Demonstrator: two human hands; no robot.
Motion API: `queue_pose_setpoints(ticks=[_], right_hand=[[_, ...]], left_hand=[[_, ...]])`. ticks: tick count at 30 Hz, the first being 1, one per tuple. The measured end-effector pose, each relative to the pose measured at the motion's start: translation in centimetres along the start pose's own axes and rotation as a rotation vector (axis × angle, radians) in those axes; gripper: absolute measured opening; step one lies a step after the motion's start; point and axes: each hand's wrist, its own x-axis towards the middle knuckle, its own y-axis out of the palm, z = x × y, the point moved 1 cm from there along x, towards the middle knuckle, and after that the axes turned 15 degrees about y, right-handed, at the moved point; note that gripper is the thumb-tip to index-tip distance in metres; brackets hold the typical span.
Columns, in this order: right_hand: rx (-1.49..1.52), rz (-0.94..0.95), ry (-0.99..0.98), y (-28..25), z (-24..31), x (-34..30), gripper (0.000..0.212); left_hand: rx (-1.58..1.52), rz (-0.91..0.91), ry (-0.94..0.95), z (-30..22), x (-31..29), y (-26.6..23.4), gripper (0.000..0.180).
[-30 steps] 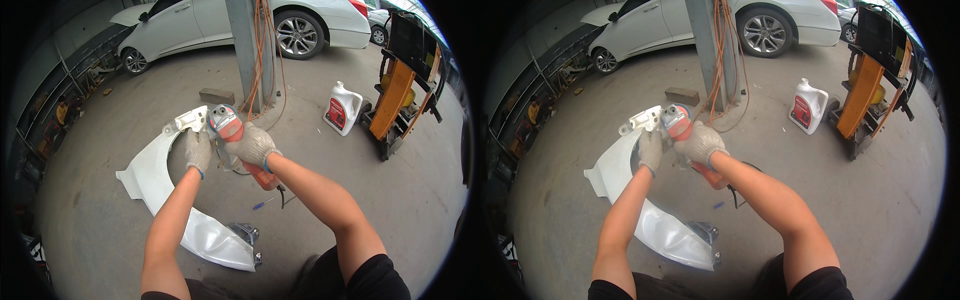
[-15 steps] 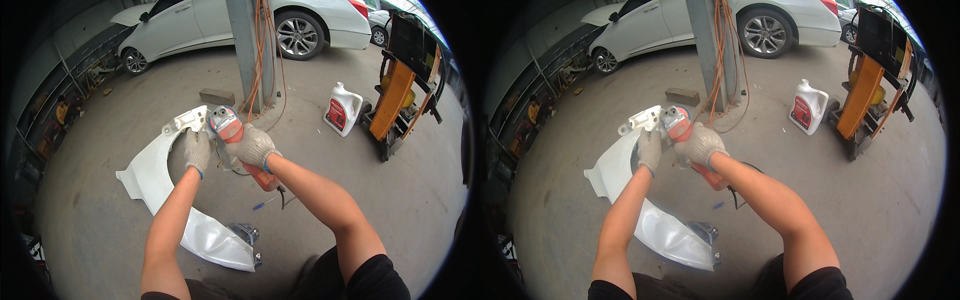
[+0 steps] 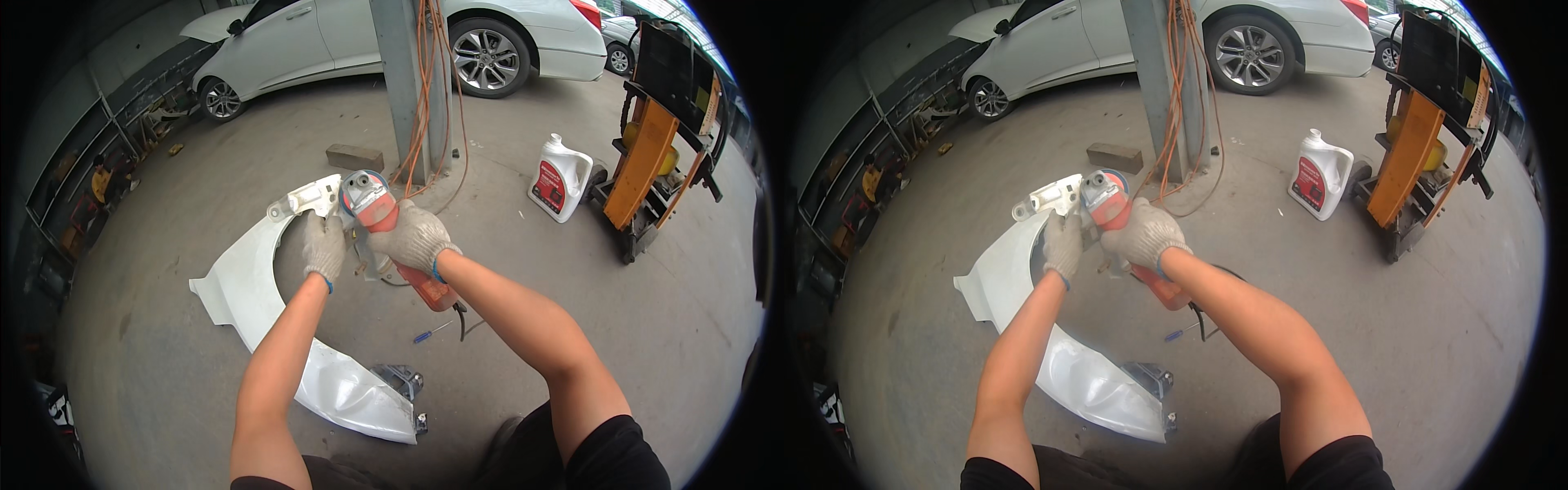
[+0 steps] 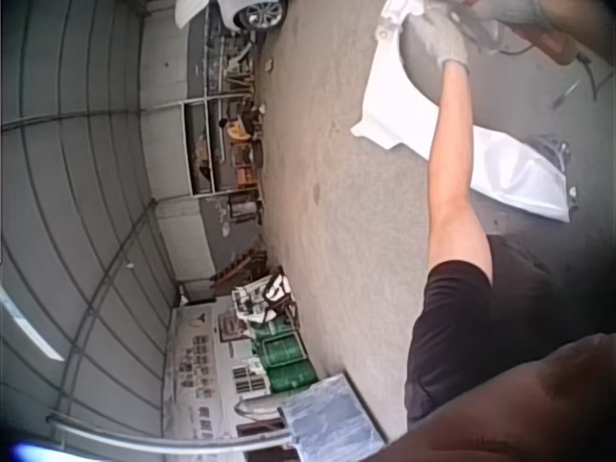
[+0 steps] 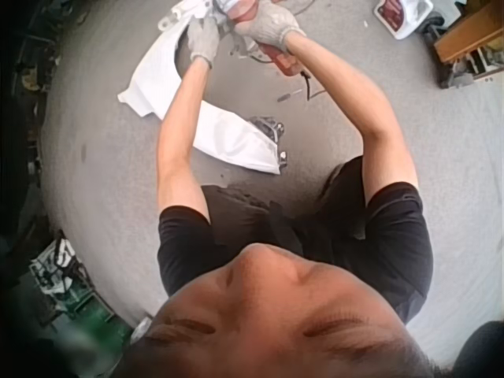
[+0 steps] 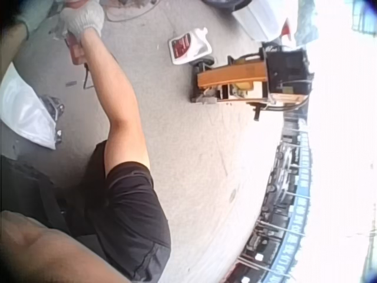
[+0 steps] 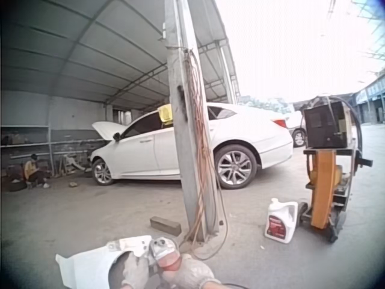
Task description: The person uses an angle grinder to smooth the edges of a white car fender and a metal bracket. They reposition the parts and continue grinding different sections.
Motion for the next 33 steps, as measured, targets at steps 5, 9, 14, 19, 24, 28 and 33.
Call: queue_pose_setpoints(ticks=[5, 9, 14, 19, 24, 28, 33], right_hand=[[0.000, -0.023, -0.013, 0.5, -0.7, 0.9, 0.078], [0.003, 0.005, 0.015, 0.2, -0.2, 0.4, 0.078], [-0.016, 0.003, 0.000, -0.3, 0.0, -0.2, 0.077], [-0.015, -0.023, -0.005, 0.1, -0.3, 0.3, 0.076], [-0.004, -0.020, -0.010, 0.1, -0.4, 0.4, 0.076], [0.007, -0.004, -0.024, -0.1, -0.3, 0.1, 0.076], [-0.003, -0.028, -0.015, 0.4, -0.3, 0.3, 0.076]], left_hand=[[-0.101, -0.036, 0.022, 0.5, -0.1, 0.5, 0.048], [-0.076, -0.017, 0.025, 1.1, 0.2, 0.2, 0.048], [-0.078, -0.022, 0.019, 1.3, 0.3, 0.4, 0.046], [-0.061, -0.027, 0.037, 1.7, 0.4, 0.6, 0.044], [-0.060, -0.032, 0.011, 1.7, 0.4, 0.8, 0.041], [-0.046, -0.042, 0.044, 2.0, 0.5, 0.6, 0.041], [-0.059, -0.041, 0.021, 1.2, 0.1, 0.3, 0.041]])
